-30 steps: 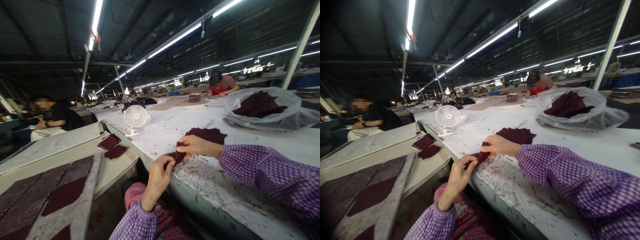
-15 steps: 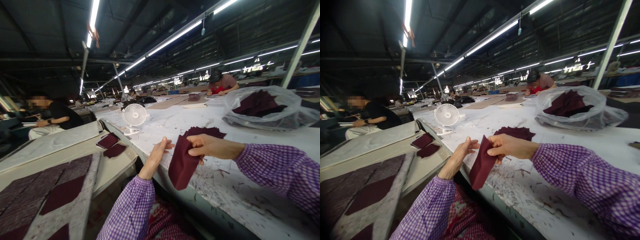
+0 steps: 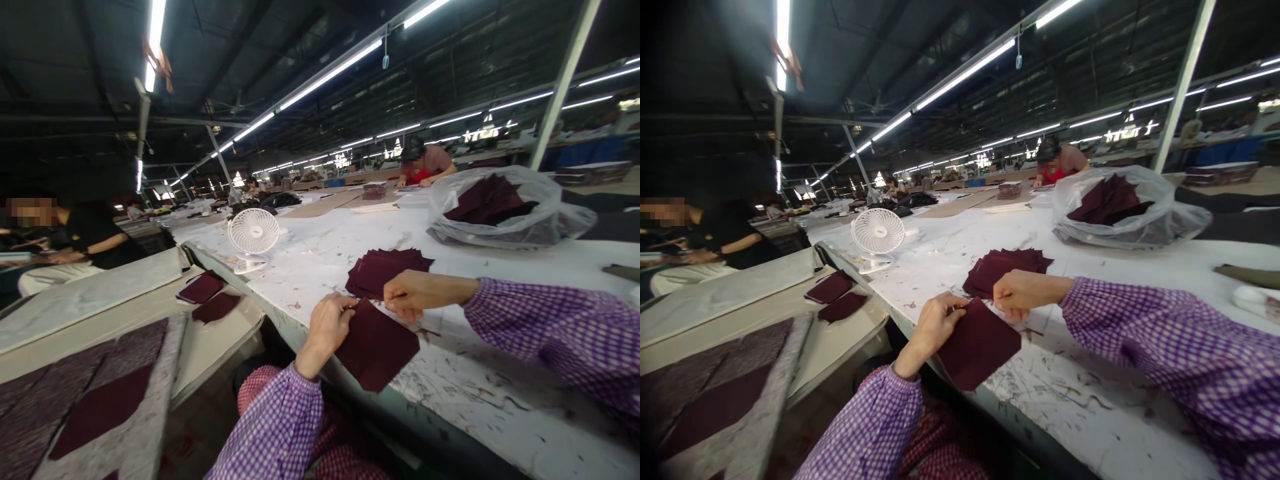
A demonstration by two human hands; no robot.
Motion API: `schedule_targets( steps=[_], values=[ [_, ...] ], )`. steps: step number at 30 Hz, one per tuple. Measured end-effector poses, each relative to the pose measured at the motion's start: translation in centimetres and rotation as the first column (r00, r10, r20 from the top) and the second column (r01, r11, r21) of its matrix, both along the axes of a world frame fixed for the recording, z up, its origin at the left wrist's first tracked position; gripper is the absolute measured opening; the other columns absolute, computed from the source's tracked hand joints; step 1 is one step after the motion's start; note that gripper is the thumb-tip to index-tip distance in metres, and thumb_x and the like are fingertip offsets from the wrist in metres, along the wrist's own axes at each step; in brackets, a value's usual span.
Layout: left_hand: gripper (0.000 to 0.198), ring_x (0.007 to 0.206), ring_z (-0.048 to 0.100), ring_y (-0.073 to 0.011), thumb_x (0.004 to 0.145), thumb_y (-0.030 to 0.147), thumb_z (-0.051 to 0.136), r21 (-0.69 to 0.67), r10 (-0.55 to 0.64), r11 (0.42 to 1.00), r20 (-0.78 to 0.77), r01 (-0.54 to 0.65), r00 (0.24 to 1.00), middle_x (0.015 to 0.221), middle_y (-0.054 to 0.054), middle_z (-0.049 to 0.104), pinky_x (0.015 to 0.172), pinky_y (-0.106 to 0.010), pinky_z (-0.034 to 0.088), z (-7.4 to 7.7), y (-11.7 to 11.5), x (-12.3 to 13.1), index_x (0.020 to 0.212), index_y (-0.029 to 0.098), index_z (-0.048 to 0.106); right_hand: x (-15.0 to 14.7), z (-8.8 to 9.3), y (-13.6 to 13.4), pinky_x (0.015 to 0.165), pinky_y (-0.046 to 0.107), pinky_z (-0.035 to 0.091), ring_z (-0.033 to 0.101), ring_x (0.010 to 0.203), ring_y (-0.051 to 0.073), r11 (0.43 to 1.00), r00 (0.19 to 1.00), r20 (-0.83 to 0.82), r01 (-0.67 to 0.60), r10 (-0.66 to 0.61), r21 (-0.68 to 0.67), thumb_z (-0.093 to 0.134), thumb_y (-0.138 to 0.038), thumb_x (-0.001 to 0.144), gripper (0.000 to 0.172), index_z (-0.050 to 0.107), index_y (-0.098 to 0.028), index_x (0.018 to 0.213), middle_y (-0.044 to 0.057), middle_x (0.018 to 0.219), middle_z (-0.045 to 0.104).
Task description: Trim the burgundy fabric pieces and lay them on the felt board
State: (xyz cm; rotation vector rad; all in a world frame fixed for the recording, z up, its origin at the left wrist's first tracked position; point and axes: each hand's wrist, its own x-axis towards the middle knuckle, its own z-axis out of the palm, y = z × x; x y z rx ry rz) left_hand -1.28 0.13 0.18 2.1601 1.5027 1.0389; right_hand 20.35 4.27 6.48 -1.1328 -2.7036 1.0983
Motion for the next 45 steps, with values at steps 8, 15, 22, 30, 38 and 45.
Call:
schedule_targets(
  steps=[8, 15, 22, 30, 38, 45],
  values=[
    [0.026, 0.088, 0.057, -0.0176, 0.083, 0.011, 0.051, 0.134, -0.025, 0.989, -0.216, 0.055, 0.976, 0.086, -0.003, 0.062, 0.08, -0.028, 0.046, -0.7, 0.0, 0.1, 0.097, 0.022, 0.069, -1.5, -2.6, 1.7, 0.067, 0.028, 0.043, 0.056, 0.074, 0.017, 0.683, 0.979, -0.008, -0.138, 0.206, 0.717, 0.042, -0.015, 0.087, 0.024, 0.064, -0.013, 0.098, 0.009, 0.091, 0.061],
    [0.026, 0.089, 0.056, -0.0181, 0.082, 0.012, 0.051, 0.124, -0.025, 0.991, -0.223, 0.054, 0.974, 0.088, -0.003, 0.062, 0.081, -0.029, 0.046, -0.7, 0.1, 0.1, 0.098, 0.022, 0.069, -2.0, -2.9, 2.1, 0.068, 0.028, 0.041, 0.055, 0.076, 0.016, 0.651, 0.978, 0.043, -0.168, 0.203, 0.74, 0.046, -0.012, 0.084, 0.017, 0.061, -0.013, 0.093, 0.008, 0.09, 0.059],
    [0.027, 0.088, 0.055, -0.0178, 0.085, 0.012, 0.047, 0.146, -0.057, 0.984, -0.258, 0.097, 0.964, 0.087, -0.004, 0.061, 0.081, -0.029, 0.046, -0.7, -0.2, 0.0, 0.096, 0.021, 0.07, -2.4, -3.5, 1.9, 0.058, 0.027, 0.034, 0.049, 0.068, 0.014, 0.477, 0.952, 0.224, -0.3, 0.21, 0.826, 0.042, -0.013, 0.09, 0.017, 0.058, -0.013, 0.086, 0.005, 0.082, 0.055],
    [0.039, 0.086, 0.052, -0.0169, 0.088, 0.009, 0.038, 0.183, -0.083, 0.969, -0.395, 0.167, 0.915, 0.089, -0.005, 0.057, 0.079, -0.029, 0.045, -0.3, -0.3, -0.1, 0.112, 0.025, 0.064, -2.4, -4.2, 1.9, 0.057, 0.028, 0.032, 0.048, 0.071, 0.014, 0.383, 0.943, 0.283, -0.331, 0.176, 0.863, 0.04, -0.011, 0.092, 0.02, 0.056, -0.014, 0.081, 0.004, 0.082, 0.054],
    [0.042, 0.085, 0.049, -0.0183, 0.087, 0.008, 0.036, 0.172, -0.06, 0.971, -0.488, 0.164, 0.871, 0.092, -0.005, 0.055, 0.08, -0.031, 0.044, -0.2, -0.3, 0.0, 0.112, 0.027, 0.064, -1.7, -4.1, 2.0, 0.061, 0.029, 0.037, 0.049, 0.078, 0.018, 0.319, 0.903, 0.372, -0.425, 0.215, 0.847, 0.041, -0.009, 0.091, 0.019, 0.059, -0.012, 0.088, 0.008, 0.088, 0.055],
    [0.041, 0.087, 0.05, -0.0194, 0.087, 0.008, 0.037, 0.158, -0.042, 0.977, -0.515, 0.143, 0.856, 0.096, -0.006, 0.055, 0.079, -0.031, 0.044, -0.3, -0.3, 0.1, 0.113, 0.026, 0.063, -2.0, -3.7, 0.7, 0.078, 0.031, 0.043, 0.053, 0.088, 0.018, 0.57, 0.969, 0.104, -0.216, 0.222, 0.793, 0.039, -0.01, 0.089, 0.025, 0.06, -0.013, 0.104, 0.009, 0.098, 0.057]
  ],
)
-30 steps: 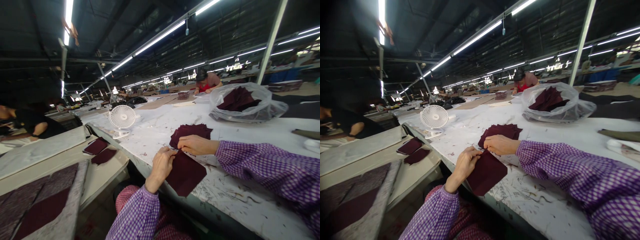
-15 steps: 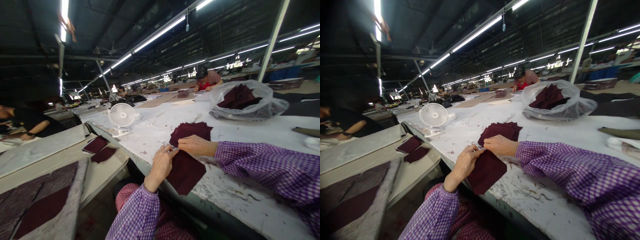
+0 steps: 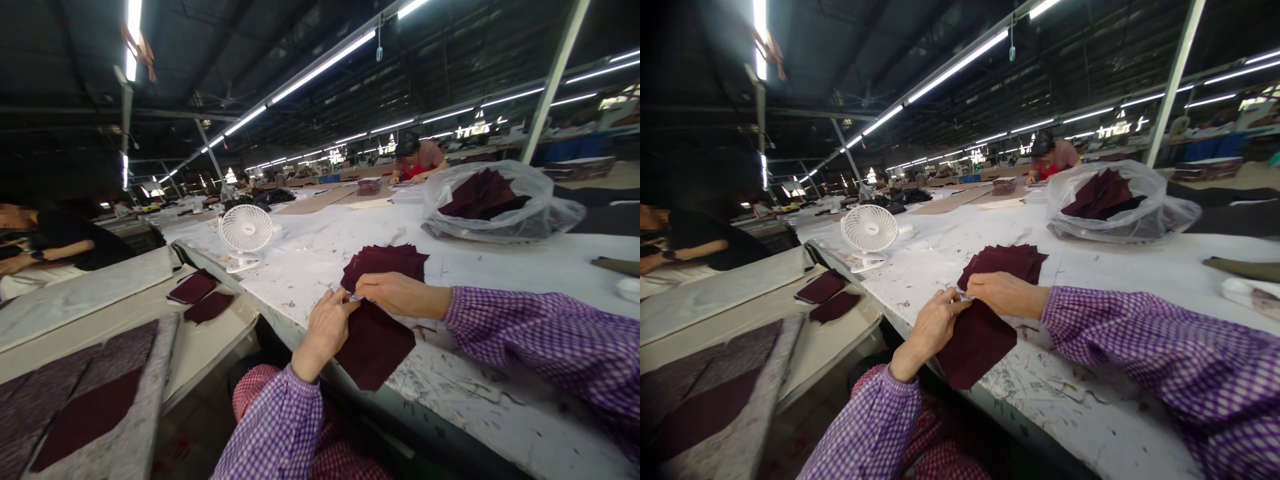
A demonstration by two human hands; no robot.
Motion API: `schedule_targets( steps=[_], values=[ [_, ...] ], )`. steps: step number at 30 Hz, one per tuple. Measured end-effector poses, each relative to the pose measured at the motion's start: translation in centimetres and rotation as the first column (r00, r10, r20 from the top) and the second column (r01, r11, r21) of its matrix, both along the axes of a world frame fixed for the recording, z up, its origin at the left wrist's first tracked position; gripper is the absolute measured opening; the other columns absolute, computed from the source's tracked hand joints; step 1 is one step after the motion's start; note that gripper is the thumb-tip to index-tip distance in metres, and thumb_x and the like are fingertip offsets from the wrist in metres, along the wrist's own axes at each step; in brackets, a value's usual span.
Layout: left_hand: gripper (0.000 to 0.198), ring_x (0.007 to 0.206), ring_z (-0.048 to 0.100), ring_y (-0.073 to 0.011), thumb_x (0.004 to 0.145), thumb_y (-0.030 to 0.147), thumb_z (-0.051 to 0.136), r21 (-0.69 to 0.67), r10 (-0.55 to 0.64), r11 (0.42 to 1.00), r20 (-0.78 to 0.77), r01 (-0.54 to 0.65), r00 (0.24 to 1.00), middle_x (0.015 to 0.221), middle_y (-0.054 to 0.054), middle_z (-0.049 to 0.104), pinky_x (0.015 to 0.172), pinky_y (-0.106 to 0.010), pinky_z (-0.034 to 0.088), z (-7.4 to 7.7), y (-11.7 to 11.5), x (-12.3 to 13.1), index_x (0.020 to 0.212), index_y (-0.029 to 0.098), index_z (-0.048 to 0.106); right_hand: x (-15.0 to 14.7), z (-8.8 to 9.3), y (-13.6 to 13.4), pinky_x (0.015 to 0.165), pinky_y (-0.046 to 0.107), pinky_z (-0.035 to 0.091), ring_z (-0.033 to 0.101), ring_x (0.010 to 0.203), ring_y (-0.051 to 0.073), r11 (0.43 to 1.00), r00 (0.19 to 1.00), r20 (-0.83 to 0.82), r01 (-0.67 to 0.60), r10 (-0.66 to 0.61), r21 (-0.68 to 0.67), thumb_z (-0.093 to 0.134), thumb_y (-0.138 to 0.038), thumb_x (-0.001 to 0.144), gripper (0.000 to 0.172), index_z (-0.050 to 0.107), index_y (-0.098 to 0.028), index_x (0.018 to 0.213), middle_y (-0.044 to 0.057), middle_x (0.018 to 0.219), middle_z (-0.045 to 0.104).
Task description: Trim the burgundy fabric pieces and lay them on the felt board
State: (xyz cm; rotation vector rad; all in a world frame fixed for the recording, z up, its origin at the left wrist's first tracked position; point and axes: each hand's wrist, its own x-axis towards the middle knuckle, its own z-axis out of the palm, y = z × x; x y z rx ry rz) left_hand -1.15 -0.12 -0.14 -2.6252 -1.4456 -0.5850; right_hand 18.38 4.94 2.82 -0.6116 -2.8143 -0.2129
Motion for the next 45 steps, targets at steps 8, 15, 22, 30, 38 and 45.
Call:
schedule_targets(
  steps=[8, 15, 22, 30, 38, 45],
  values=[
    [0.039, 0.085, 0.05, -0.0177, 0.087, 0.009, 0.038, -0.005, -0.051, 0.999, 0.069, 0.051, 0.996, 0.094, -0.005, 0.056, 0.079, -0.031, 0.045, -0.1, -0.1, -0.8, 0.109, 0.026, 0.065, 0.1, 0.2, 0.0, 0.079, 0.031, 0.045, 0.056, 0.086, 0.019, 0.996, 0.999, 0.043, 0.015, -0.011, -0.09, 0.04, -0.008, 0.085, 0.026, 0.064, -0.012, 0.093, 0.01, 0.092, 0.06],
    [0.038, 0.086, 0.05, -0.0188, 0.086, 0.008, 0.039, 0.01, -0.049, 0.999, 0.108, 0.048, 0.993, 0.094, -0.006, 0.056, 0.08, -0.032, 0.045, -0.3, 0.0, -0.6, 0.108, 0.025, 0.066, 0.4, 1.2, -0.3, 0.083, 0.031, 0.044, 0.056, 0.093, 0.019, 0.994, 0.997, -0.061, 0.038, -0.044, -0.104, 0.039, -0.005, 0.084, 0.029, 0.063, -0.012, 0.1, 0.011, 0.102, 0.061],
    [0.02, 0.086, 0.054, -0.0178, 0.085, 0.014, 0.049, -0.055, 0.041, 0.998, 0.363, -0.023, 0.931, 0.084, -0.004, 0.059, 0.077, -0.029, 0.045, -0.4, -1.5, -2.0, 0.092, 0.02, 0.067, -0.7, 0.3, -1.6, 0.087, 0.033, 0.043, 0.056, 0.095, 0.021, 0.963, 0.994, -0.102, -0.052, 0.026, -0.265, 0.037, -0.005, 0.083, 0.035, 0.061, -0.01, 0.107, 0.014, 0.105, 0.061],
    [0.023, 0.081, 0.05, -0.0172, 0.091, 0.022, 0.043, 0.072, 0.015, 0.997, 0.312, -0.04, 0.95, 0.081, -0.004, 0.057, 0.073, -0.028, 0.042, -1.1, -3.0, -3.4, 0.083, 0.017, 0.063, -0.8, 1.3, -1.8, 0.08, 0.031, 0.044, 0.054, 0.089, 0.019, 0.968, 0.999, 0.024, -0.039, 0.046, -0.247, 0.04, -0.002, 0.077, 0.039, 0.061, -0.012, 0.108, 0.012, 0.101, 0.059],
    [0.019, 0.081, 0.048, -0.0176, 0.092, 0.025, 0.044, 0.119, -0.009, 0.993, 0.294, -0.027, 0.956, 0.081, -0.004, 0.056, 0.073, -0.03, 0.042, -1.3, -3.4, -3.7, 0.089, 0.018, 0.061, -3.5, 3.4, -3.7, 0.069, 0.031, 0.043, 0.053, 0.078, 0.02, 0.998, 0.908, 0.415, 0.052, -0.055, 0.018, 0.042, -0.002, 0.077, 0.057, 0.05, -0.023, 0.13, 0.011, 0.093, 0.054],
    [0.015, 0.081, 0.049, -0.0175, 0.089, 0.023, 0.05, 0.073, 0.008, 0.996, 0.455, -0.047, 0.89, 0.078, -0.003, 0.055, 0.073, -0.031, 0.042, -1.7, -4.2, -4.6, 0.081, 0.018, 0.061, -3.9, 3.6, -3.9, 0.06, 0.027, 0.037, 0.053, 0.071, 0.018, 0.995, 0.88, 0.47, 0.023, -0.068, 0.1, 0.044, -0.006, 0.08, 0.059, 0.043, -0.025, 0.136, 0.011, 0.092, 0.055]
  ],
)
